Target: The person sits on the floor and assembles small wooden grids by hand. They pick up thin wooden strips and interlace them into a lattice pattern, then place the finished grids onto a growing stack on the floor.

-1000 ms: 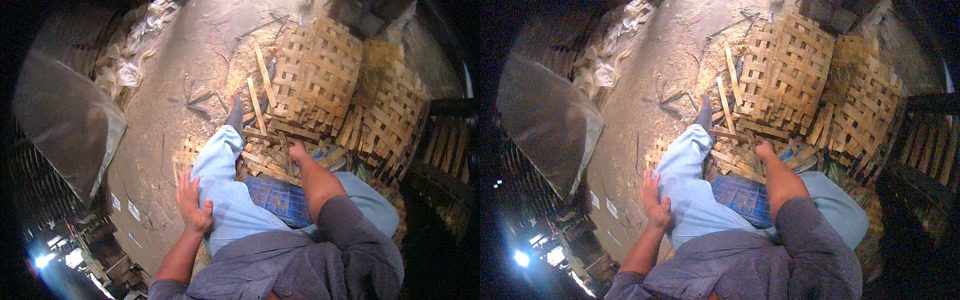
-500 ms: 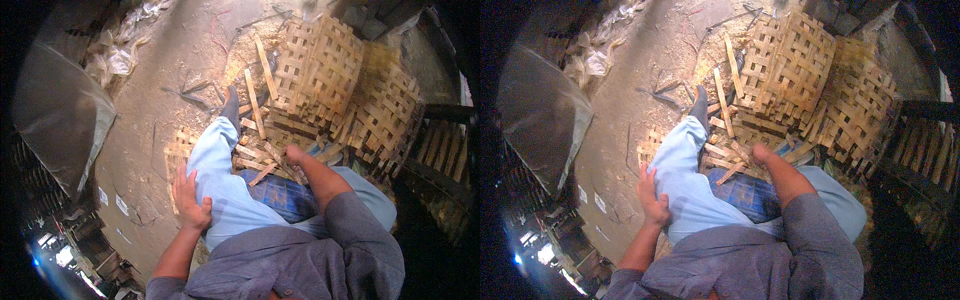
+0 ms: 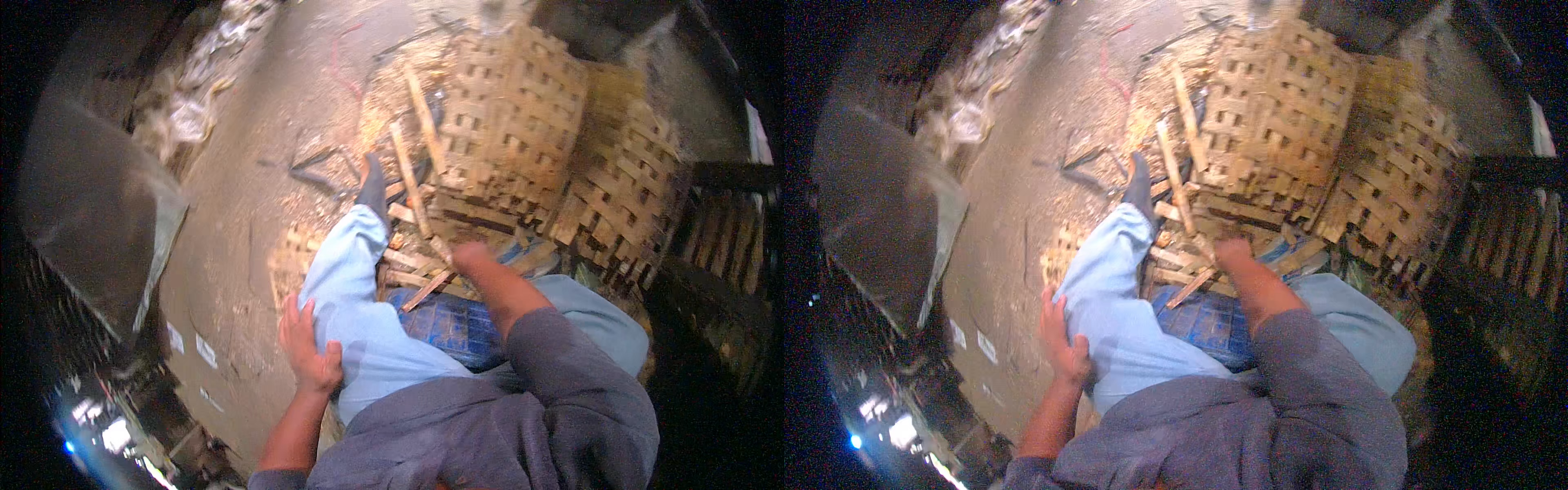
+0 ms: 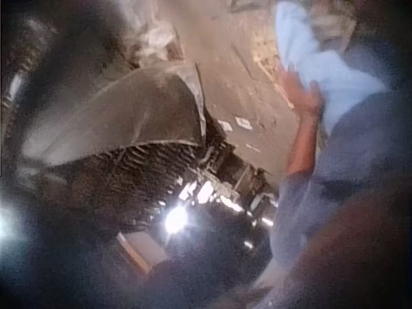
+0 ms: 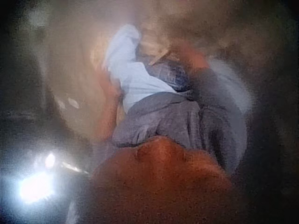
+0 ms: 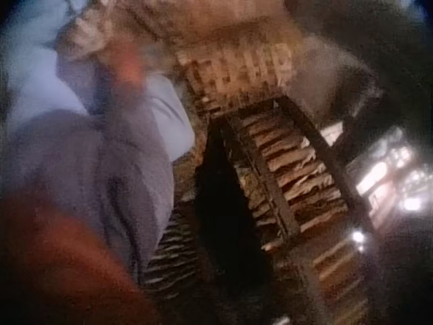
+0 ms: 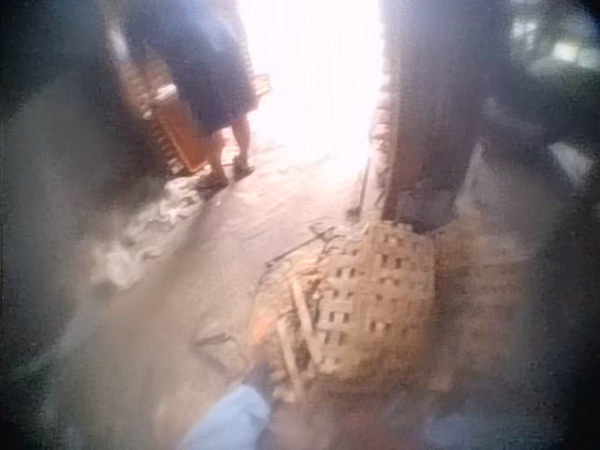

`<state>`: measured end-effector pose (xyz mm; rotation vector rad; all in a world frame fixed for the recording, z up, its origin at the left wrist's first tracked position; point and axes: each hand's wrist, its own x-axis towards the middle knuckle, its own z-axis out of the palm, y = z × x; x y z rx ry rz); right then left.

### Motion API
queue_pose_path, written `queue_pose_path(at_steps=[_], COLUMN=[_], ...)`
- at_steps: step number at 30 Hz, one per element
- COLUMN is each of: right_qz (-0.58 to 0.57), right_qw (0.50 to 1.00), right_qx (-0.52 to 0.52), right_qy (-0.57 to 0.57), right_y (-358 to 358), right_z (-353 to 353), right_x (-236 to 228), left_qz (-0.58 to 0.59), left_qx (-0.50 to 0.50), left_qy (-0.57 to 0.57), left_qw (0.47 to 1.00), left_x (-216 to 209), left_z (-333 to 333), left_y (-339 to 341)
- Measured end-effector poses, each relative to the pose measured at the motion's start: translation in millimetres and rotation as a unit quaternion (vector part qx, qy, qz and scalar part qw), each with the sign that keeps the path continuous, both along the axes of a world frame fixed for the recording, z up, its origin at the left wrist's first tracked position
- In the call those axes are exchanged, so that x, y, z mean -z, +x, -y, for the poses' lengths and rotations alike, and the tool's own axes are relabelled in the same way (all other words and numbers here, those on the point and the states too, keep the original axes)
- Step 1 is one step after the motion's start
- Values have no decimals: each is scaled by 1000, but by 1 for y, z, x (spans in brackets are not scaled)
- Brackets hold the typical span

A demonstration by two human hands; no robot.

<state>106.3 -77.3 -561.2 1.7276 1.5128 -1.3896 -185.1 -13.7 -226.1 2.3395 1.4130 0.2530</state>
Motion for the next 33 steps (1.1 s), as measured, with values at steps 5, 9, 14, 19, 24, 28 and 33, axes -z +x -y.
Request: queue_pose_path(at_steps=[5, 9, 14, 19, 24, 28, 33], right_qz=[58, -11, -66, -36, 149, -78, -308], right_qw=[983, 952, 970, 998, 959, 554, 379], right_qx=[27, -16, 130, 43, 33, 796, 839], right_qy=[170, 305, 193, 6, 241, 231, 241], right_y=[-10, 22, 89, 228, 379, 384, 355], right_z=[16, 10, 34, 45, 151, 177, 128], right_x=[39, -8, -38, -119, -147, -148, -128], left_qz=[-11, -6, 11, 28, 21, 18, -9], left_qx=[9, 1, 22, 28, 49, 40, 43], left_qy=[4, 8, 15, 27, 23, 25, 36], left_qw=[1000, 1000, 1000, 999, 998, 999, 998], left_x=[-3, 0, -10, -13, -16, -13, -6], left_z=[0, 7, 9, 17, 15, 18, 15], left_y=[7, 10, 31, 42, 52, 47, 46])
